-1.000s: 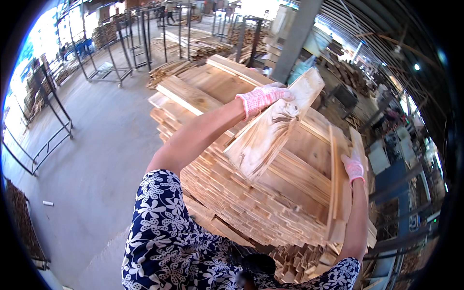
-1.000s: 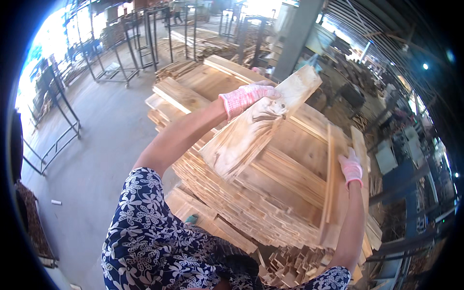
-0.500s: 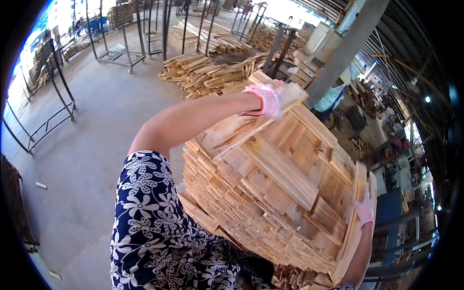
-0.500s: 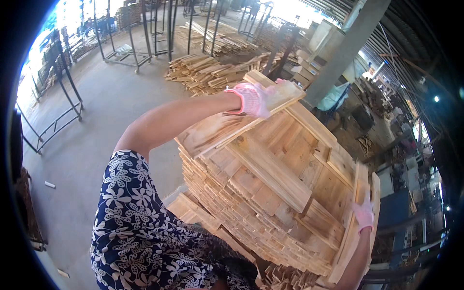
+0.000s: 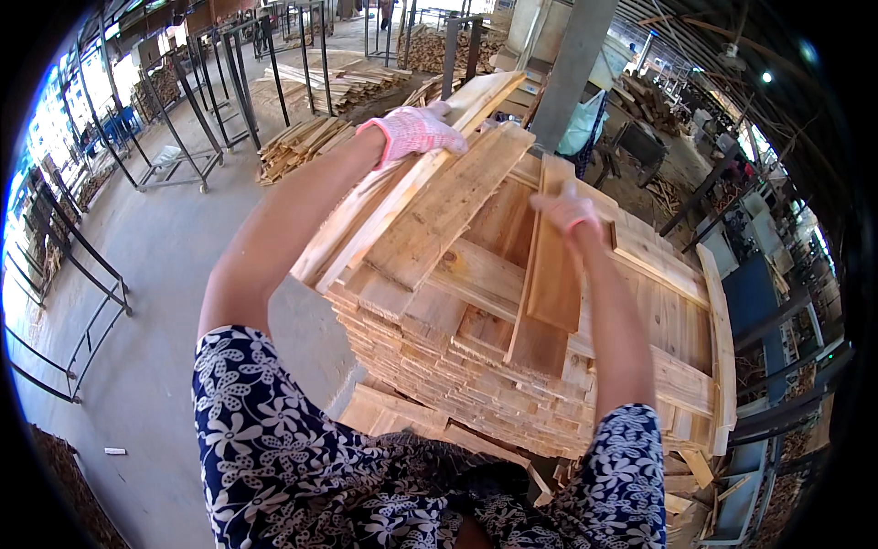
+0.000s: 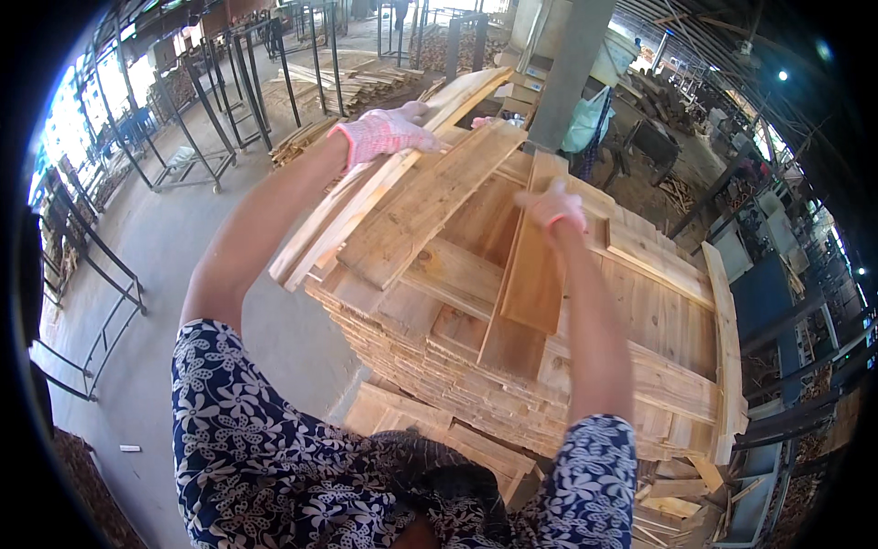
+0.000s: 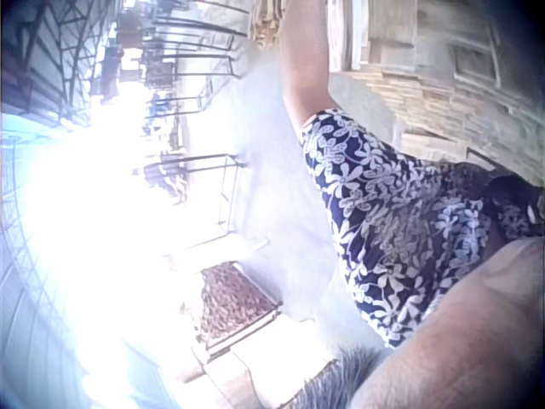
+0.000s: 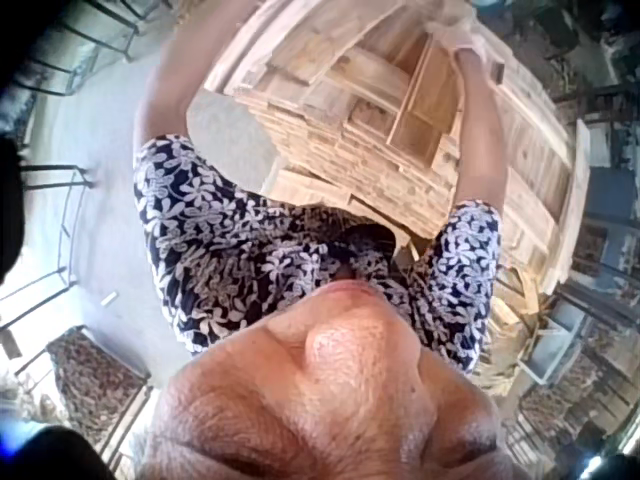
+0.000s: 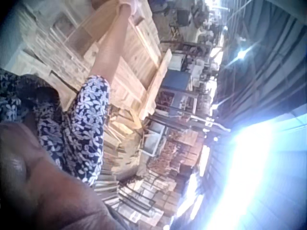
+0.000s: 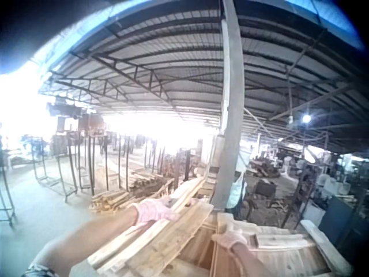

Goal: The person lifts stacks of wooden planks from a pile and places them onto a metal rack. They wear pink gloves and repeatedly pick up bundles of lumber, carry them a short distance, and stack them vertically on the rack.

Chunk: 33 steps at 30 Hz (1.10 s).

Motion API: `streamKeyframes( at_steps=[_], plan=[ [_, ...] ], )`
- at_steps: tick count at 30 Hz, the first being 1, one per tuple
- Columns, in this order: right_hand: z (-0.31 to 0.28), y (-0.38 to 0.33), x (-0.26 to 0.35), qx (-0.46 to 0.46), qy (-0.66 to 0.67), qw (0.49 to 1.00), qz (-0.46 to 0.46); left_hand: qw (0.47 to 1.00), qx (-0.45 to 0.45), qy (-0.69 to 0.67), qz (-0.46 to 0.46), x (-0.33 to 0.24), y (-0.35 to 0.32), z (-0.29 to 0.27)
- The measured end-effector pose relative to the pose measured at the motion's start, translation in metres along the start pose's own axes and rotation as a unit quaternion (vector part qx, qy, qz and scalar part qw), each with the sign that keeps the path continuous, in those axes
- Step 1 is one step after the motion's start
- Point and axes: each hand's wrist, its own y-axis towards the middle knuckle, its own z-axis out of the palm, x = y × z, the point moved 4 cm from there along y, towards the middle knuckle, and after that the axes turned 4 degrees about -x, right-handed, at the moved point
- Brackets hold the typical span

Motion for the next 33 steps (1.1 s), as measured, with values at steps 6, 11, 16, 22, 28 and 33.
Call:
streamKeyframes(
  at_steps=[6,11,16,22,28,33],
  plan=[
    [0.025,-0.003,0.011,-0.034,-0.093,0.992,0.081,0.975,0.058,0.198,-0.082,-0.006,-0.007,-0.025],
    [0.01,-0.027,0.037,-0.239,-0.224,0.942,-0.071,0.918,-0.078,0.384,-0.057,0.011,-0.021,0.017],
    [0.029,-0.023,0.093,-0.145,-0.045,0.982,-0.111,0.943,0.113,0.281,-0.14,0.038,0.013,0.03],
    [0.088,-0.016,0.145,-0.065,0.016,0.996,0.057,0.939,-0.073,0.319,-0.107,0.038,0.025,0.037],
    [0.096,-0.022,0.146,-0.032,-0.015,0.999,0.036,0.944,-0.072,0.296,-0.126,0.043,0.021,0.03],
    [0.093,-0.019,0.145,-0.004,0.048,0.999,0.022,0.953,0.076,0.289,-0.041,0.053,0.04,0.022]
  ],
)
